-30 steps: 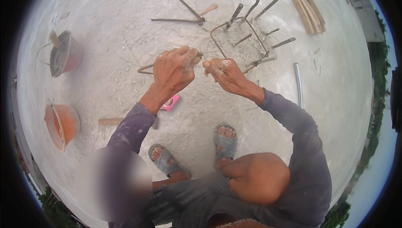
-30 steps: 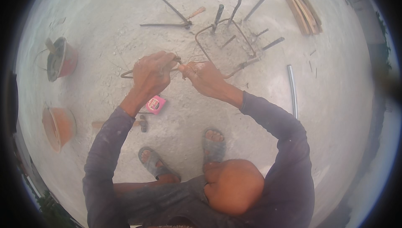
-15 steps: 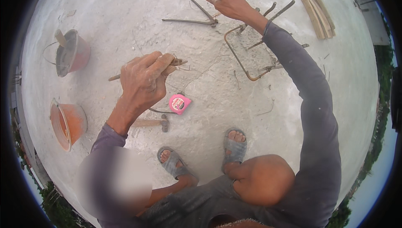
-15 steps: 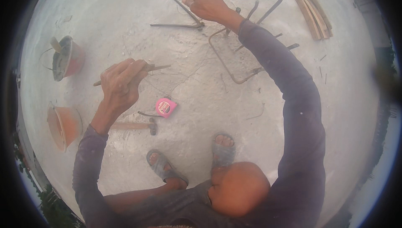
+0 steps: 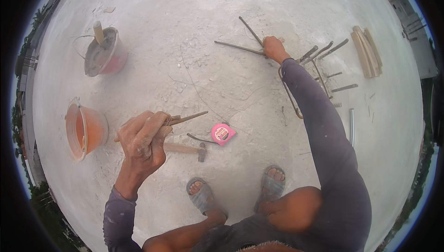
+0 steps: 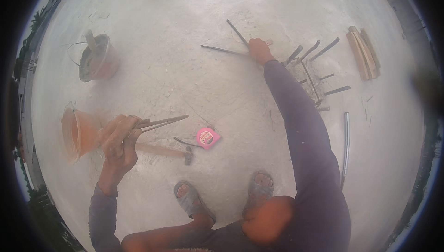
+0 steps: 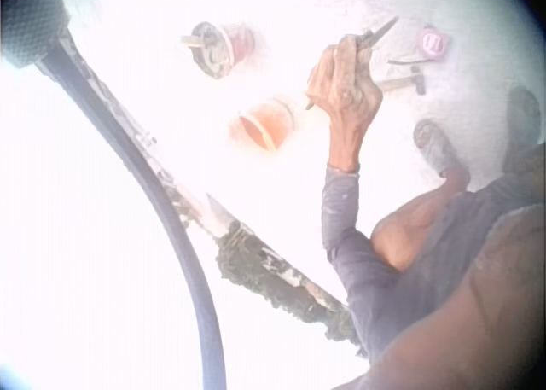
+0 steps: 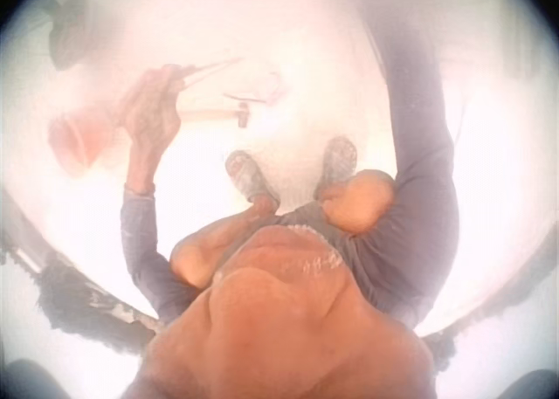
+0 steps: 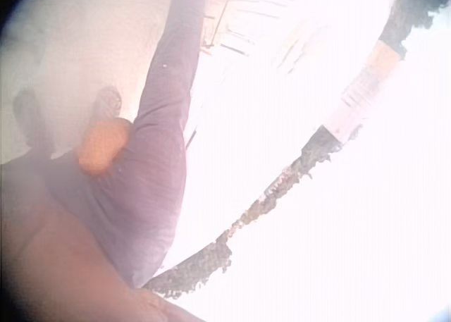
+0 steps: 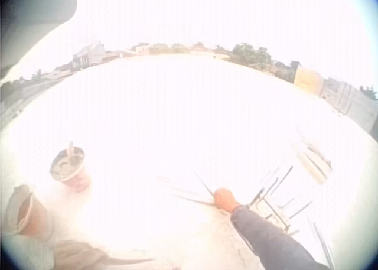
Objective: The person assembles a metal frame by bending and twisting wire ties around intersecting rods using pliers and a metal bar. They repeatedly tighten the ties, reposition the frame, and adjust components on a concrete floor.
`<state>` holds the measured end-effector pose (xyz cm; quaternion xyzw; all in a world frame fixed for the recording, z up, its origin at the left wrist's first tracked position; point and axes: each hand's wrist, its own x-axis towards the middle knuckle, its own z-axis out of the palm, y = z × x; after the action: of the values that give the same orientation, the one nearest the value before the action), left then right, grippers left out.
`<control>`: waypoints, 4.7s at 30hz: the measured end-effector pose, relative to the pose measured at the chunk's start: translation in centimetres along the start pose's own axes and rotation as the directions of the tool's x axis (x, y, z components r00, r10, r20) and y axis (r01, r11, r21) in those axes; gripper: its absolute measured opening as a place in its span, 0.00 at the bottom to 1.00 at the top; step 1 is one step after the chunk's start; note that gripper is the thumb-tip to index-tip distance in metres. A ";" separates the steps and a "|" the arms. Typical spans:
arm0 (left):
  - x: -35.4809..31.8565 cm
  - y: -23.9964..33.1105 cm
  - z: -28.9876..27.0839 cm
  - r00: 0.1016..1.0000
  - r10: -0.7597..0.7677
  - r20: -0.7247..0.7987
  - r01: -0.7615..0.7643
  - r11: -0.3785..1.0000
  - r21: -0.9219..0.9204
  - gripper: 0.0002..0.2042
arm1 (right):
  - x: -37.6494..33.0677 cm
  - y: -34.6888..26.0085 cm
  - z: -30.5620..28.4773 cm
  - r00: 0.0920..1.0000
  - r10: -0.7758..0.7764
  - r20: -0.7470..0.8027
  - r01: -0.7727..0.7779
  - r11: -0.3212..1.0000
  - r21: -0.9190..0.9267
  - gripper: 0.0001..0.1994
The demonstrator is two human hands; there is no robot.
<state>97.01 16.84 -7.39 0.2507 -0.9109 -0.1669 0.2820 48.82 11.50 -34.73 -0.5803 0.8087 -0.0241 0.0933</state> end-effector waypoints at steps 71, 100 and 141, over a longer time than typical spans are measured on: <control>-6.4 2.6 -1.8 0.990 0.109 0.092 -0.107 0.994 -0.025 0.06 | -19.2 -8.1 7.1 0.546 -0.826 0.141 0.789 0.449 -0.420 0.27; -8.1 4.6 0.5 0.959 0.203 0.196 -0.172 0.971 -0.164 0.08 | -24.3 -17.2 -16.9 0.626 0.056 -0.778 0.711 0.368 0.599 0.24; -10.4 3.3 10.3 0.895 0.231 0.381 -0.122 0.950 -0.288 0.06 | -37.1 -13.7 -16.8 0.745 -0.632 0.215 0.666 0.727 -0.169 0.26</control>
<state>97.13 26.94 -18.52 0.0871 -0.9393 -0.3058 0.1289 70.05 40.88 -11.69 -0.8335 0.5422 0.0819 0.0669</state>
